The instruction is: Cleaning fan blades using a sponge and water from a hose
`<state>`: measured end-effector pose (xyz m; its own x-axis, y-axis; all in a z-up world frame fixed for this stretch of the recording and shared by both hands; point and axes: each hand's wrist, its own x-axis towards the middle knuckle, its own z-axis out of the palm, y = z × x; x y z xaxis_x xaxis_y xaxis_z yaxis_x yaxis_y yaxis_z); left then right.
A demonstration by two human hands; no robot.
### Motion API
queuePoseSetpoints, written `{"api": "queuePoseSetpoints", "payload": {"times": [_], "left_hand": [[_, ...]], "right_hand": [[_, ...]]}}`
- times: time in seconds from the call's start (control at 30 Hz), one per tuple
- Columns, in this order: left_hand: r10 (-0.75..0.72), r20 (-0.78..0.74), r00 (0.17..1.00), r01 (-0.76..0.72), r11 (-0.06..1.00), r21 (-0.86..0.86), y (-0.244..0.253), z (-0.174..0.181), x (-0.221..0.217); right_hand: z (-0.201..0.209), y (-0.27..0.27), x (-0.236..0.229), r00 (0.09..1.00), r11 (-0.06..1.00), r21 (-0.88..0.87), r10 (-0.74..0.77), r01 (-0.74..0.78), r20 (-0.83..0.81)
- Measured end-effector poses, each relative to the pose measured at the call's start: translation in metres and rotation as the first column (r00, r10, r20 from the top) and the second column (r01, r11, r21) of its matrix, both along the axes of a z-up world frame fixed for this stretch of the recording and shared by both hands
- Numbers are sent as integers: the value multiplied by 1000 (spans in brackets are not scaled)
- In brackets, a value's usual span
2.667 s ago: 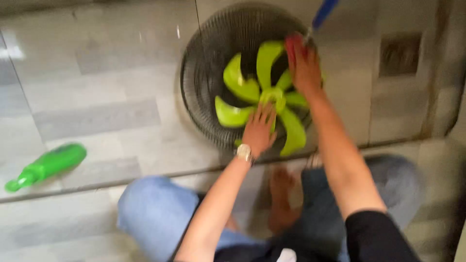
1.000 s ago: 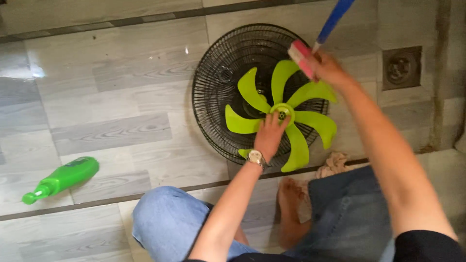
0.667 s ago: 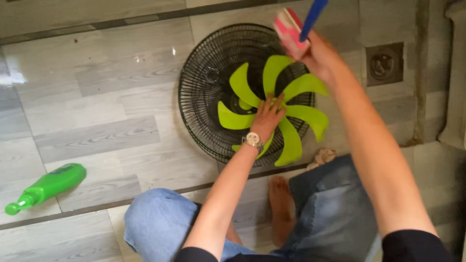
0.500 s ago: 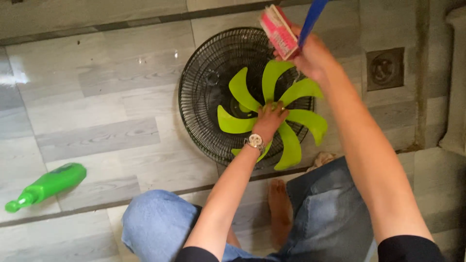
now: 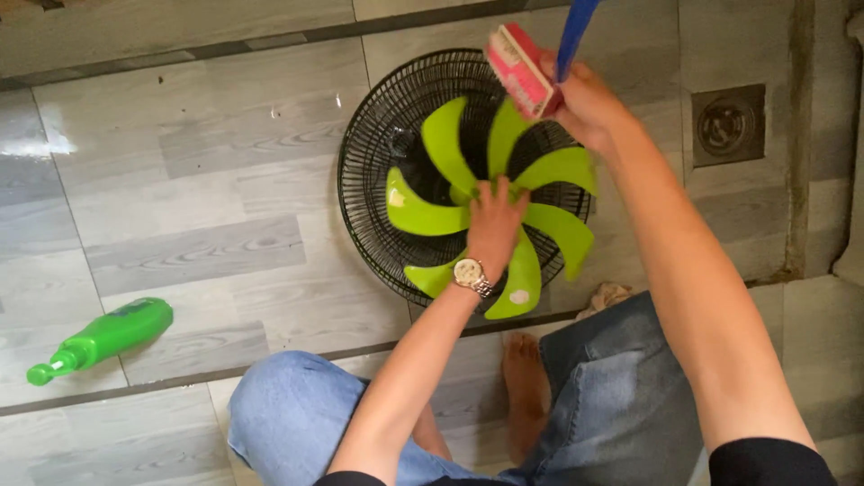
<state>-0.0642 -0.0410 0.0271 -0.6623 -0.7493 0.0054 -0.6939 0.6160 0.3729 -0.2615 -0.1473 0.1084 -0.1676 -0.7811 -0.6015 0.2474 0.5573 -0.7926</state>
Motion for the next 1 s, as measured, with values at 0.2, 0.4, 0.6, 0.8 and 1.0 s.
{"api": "queuePoseSetpoints", "payload": {"times": [0.2,0.4,0.6,0.8,1.0], "left_hand": [[38,41,998,-42,994,101,-2,-37,14],[35,29,999,-35,999,16,9,-60,20],[15,126,992,-15,1000,4,13,-60,22],[20,9,1000,-21,989,144,5,-48,35],[32,-81,996,-15,981,192,0,-41,38]], "right_hand": [[7,6,4,950,983,177,95,-44,-296],[-50,34,18,654,922,255,386,-291,-650],[-113,44,56,392,946,264,318,-188,-863],[-134,49,93,251,875,324,426,-360,-869],[-165,50,79,-39,833,377,397,-405,-917]]}}
